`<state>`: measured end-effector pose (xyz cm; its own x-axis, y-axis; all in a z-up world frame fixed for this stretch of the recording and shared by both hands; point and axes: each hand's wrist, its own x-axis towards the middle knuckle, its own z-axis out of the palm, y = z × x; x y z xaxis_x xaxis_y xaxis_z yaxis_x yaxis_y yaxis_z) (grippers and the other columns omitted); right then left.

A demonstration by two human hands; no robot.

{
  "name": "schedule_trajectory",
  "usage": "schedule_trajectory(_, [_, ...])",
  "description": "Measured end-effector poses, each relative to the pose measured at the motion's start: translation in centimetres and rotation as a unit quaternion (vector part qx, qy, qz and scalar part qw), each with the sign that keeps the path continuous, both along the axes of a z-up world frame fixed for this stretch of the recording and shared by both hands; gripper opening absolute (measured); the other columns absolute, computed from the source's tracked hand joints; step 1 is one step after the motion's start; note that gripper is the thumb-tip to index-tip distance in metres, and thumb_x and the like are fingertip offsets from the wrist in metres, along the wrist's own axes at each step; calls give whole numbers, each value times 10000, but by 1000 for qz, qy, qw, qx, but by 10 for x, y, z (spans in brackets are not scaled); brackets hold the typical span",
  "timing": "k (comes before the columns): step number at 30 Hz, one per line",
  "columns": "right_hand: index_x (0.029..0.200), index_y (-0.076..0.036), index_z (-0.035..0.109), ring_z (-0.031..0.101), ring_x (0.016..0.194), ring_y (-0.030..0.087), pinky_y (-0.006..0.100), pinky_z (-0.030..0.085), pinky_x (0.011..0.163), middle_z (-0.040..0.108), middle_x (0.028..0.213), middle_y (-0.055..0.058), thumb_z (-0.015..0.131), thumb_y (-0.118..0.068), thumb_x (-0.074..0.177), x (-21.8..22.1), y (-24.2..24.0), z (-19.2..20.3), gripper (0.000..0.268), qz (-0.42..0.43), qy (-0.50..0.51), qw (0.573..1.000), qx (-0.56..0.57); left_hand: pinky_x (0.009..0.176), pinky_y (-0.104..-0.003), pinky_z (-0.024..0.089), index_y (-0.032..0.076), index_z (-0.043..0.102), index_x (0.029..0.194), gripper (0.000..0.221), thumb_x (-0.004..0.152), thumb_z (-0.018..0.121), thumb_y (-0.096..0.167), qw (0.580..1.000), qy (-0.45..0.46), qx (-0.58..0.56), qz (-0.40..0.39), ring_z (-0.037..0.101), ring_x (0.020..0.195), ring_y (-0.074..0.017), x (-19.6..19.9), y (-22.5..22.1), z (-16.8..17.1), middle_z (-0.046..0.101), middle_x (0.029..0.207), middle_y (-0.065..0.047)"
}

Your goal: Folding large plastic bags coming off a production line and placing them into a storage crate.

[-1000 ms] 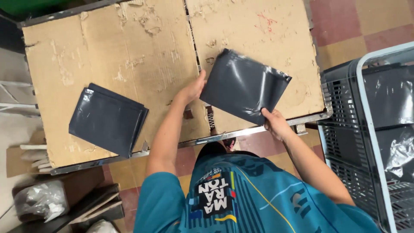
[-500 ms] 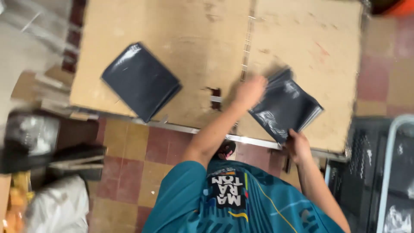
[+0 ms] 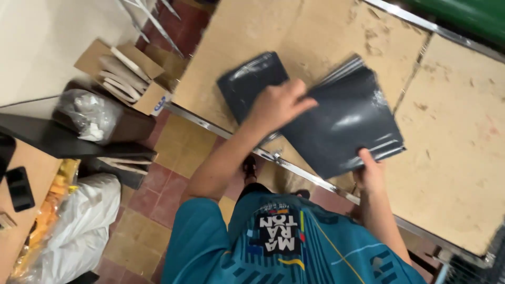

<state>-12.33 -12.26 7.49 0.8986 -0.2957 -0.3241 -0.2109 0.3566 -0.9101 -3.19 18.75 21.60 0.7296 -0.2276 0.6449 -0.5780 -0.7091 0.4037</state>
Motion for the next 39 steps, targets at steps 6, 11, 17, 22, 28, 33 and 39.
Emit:
schedule_trajectory(6, [1166, -51, 657, 709, 942, 214, 394, 599, 861, 696, 1003, 94, 819, -141, 874, 41, 130, 31, 346, -40, -6, 996, -77, 793, -508, 557, 159, 536, 993, 316, 999, 516, 475, 946, 286, 106, 113, 651, 1014, -346, 85, 157, -113, 636, 977, -91])
schedule_trajectory(11, [1176, -103, 662, 676, 956, 147, 301, 590, 869, 687, 1067, 41, 730, -122, 927, 41, 145, 99, 259, -10, 7, 988, -151, 879, -526, 524, 126, 592, 1194, 349, 937, 648, 354, 927, 326, 177, 60, 546, 1196, -338, 96, 176, -171, 598, 1230, -83])
schedule_trajectory(17, [1320, -98, 550, 657, 1145, 198, 347, 565, 1043, 663, 1268, 62, 728, -150, 874, 58, 193, 128, 483, -41, -39, 997, -45, 667, -383, 495, 174, 627, 1005, 305, 910, 568, 458, 936, 333, -40, 102, 578, 855, -230, 81, 169, -126, 604, 918, -16])
schedule_trajectory(22, [1218, -23, 675, 692, 997, 281, 469, 554, 865, 698, 1062, 185, 853, -203, 865, 70, 223, 34, 434, -108, 24, 991, -81, 963, -502, 550, 205, 493, 1444, 947, 873, 137, 872, 603, 590, -530, -86, 522, 1333, -383, 64, 187, -112, 491, 1499, -159])
schedule_trajectory(28, [1265, -39, 585, 651, 1075, 332, 473, 546, 906, 649, 1126, 198, 802, -234, 901, 68, 250, -7, 467, -91, 152, 983, -51, 558, -288, 624, 228, 667, 1048, 264, 854, 758, 382, 795, 466, -378, 87, 684, 1016, -215, 84, 194, -212, 725, 1085, -46])
schedule_trajectory(33, [1235, -26, 578, 676, 993, 288, 440, 577, 800, 643, 1071, 160, 782, -257, 913, 61, 251, 8, 446, -41, 173, 977, -119, 824, -462, 581, 244, 574, 992, 201, 856, 658, 365, 872, 412, -203, 169, 682, 1054, -256, 70, 185, -192, 705, 1005, 8])
schedule_trajectory(39, [1367, 95, 463, 540, 1156, 481, 561, 387, 1033, 559, 1202, 280, 900, -255, 713, 32, 207, -9, 861, 19, -181, 701, -689, 1030, -691, 415, 116, 513, 1396, 596, 856, 590, 356, 964, 105, 125, 208, 383, 1433, -377, 55, 128, -127, 491, 1460, -143])
